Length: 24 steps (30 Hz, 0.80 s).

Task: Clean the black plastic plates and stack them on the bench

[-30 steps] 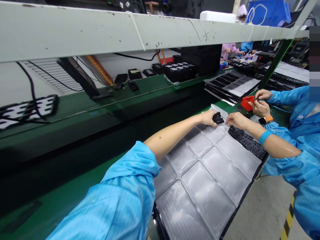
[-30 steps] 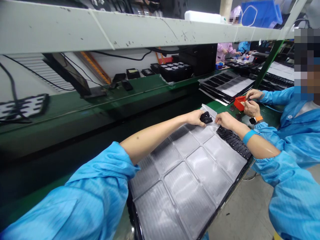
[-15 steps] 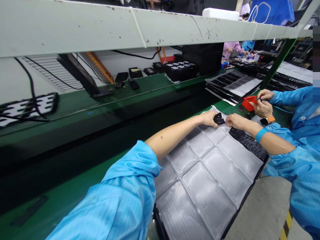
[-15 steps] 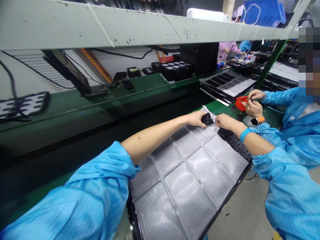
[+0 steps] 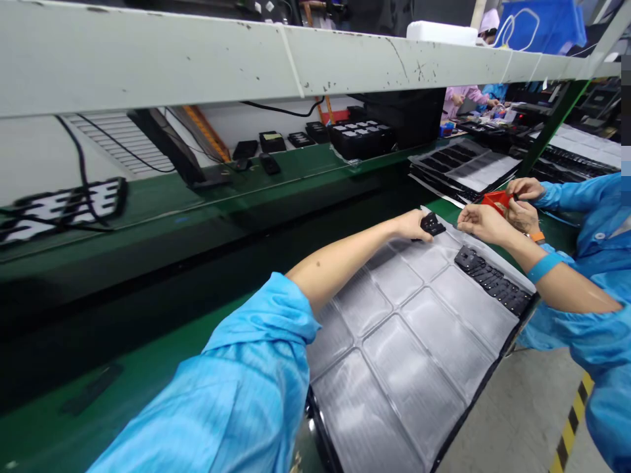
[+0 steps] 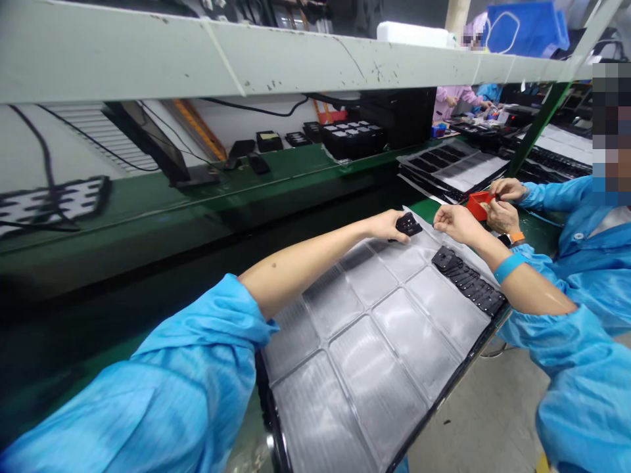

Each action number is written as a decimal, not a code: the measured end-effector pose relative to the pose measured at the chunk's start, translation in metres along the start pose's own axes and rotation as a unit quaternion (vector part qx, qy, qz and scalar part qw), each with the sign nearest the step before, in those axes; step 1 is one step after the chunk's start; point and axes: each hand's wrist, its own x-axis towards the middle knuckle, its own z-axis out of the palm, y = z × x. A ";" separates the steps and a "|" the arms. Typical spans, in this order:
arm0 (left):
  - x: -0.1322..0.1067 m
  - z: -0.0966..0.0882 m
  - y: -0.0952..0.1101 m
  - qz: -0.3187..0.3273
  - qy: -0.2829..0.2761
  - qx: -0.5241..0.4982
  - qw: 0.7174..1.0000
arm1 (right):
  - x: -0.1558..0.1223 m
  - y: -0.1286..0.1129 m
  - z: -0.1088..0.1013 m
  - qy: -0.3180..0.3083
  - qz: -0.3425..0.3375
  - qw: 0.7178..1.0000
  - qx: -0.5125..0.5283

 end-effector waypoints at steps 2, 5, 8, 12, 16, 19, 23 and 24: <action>-0.015 -0.015 0.007 -0.007 0.026 -0.026 0.999 | -0.011 -0.024 0.001 -0.017 -0.027 0.999 0.013; -0.048 -0.048 0.014 -0.025 0.079 -0.056 0.995 | -0.028 -0.067 0.023 -0.069 -0.087 0.994 0.014; -0.098 -0.091 0.017 0.002 0.100 -0.077 0.992 | -0.050 -0.123 0.067 -0.114 -0.181 0.977 0.005; -0.194 -0.138 0.034 -0.064 0.142 -0.054 0.986 | -0.102 -0.211 0.123 -0.230 -0.346 0.908 0.054; -0.279 -0.148 0.060 -0.117 0.150 -0.039 0.981 | -0.150 -0.263 0.150 -0.270 -0.461 0.844 0.054; -0.314 -0.139 0.070 -0.119 0.143 -0.036 0.982 | -0.170 -0.265 0.154 -0.212 -0.491 0.845 0.024; -0.343 -0.114 0.080 -0.147 0.098 0.004 0.984 | -0.181 -0.249 0.141 -0.181 -0.471 0.863 0.021; -0.348 -0.108 0.081 -0.157 0.093 0.013 0.983 | -0.180 -0.242 0.134 -0.174 -0.447 0.877 0.014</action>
